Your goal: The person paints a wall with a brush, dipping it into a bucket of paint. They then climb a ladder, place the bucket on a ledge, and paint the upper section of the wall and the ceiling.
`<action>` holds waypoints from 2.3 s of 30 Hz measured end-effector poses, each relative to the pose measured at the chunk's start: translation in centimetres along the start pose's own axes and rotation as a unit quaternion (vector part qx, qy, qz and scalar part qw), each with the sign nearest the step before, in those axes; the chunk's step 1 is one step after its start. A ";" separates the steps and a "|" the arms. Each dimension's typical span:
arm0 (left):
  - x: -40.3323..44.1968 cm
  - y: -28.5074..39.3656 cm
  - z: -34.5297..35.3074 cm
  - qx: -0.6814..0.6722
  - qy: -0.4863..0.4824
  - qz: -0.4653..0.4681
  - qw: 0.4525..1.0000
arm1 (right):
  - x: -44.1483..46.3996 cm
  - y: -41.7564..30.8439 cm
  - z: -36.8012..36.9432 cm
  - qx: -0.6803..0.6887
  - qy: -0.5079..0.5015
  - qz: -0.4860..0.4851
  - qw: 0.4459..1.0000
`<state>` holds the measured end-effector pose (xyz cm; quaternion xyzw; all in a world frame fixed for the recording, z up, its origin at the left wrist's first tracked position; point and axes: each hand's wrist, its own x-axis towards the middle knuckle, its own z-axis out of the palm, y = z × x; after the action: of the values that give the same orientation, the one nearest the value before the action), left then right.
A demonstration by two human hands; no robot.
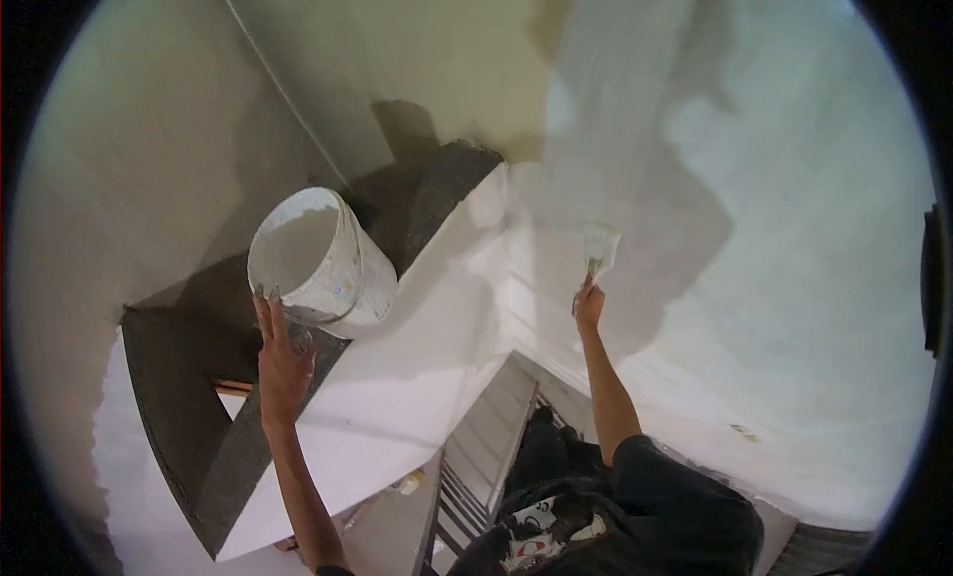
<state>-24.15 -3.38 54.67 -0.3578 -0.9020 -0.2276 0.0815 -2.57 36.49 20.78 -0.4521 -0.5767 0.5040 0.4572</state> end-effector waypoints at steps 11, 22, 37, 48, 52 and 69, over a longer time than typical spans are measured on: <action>0.0 1.7 -1.1 -0.008 0.008 0.023 1.000 | -0.9 3.0 2.0 0.260 0.032 0.367 0.893; -0.3 1.2 -0.8 -0.013 0.006 0.034 0.999 | 0.2 -27.4 3.3 0.413 -0.064 0.156 0.895; -0.3 1.6 -0.5 0.019 0.004 0.015 1.000 | 7.2 -17.6 10.9 0.027 -0.024 -0.086 0.996; 0.0 1.0 -0.7 0.052 0.002 0.030 0.998 | 1.3 4.0 13.8 0.324 -0.048 0.396 0.858; -0.1 2.0 -1.4 0.035 -0.004 0.003 0.999 | 3.9 -1.1 13.7 0.326 -0.046 0.384 0.863; -0.2 1.2 -1.0 0.018 0.018 0.034 0.999 | 2.9 -45.0 10.3 0.483 -0.149 0.017 0.863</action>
<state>-23.15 -3.23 55.92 -0.3827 -0.8915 -0.2152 0.1115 -15.97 33.90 64.97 -0.1043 -0.3147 0.7882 0.5186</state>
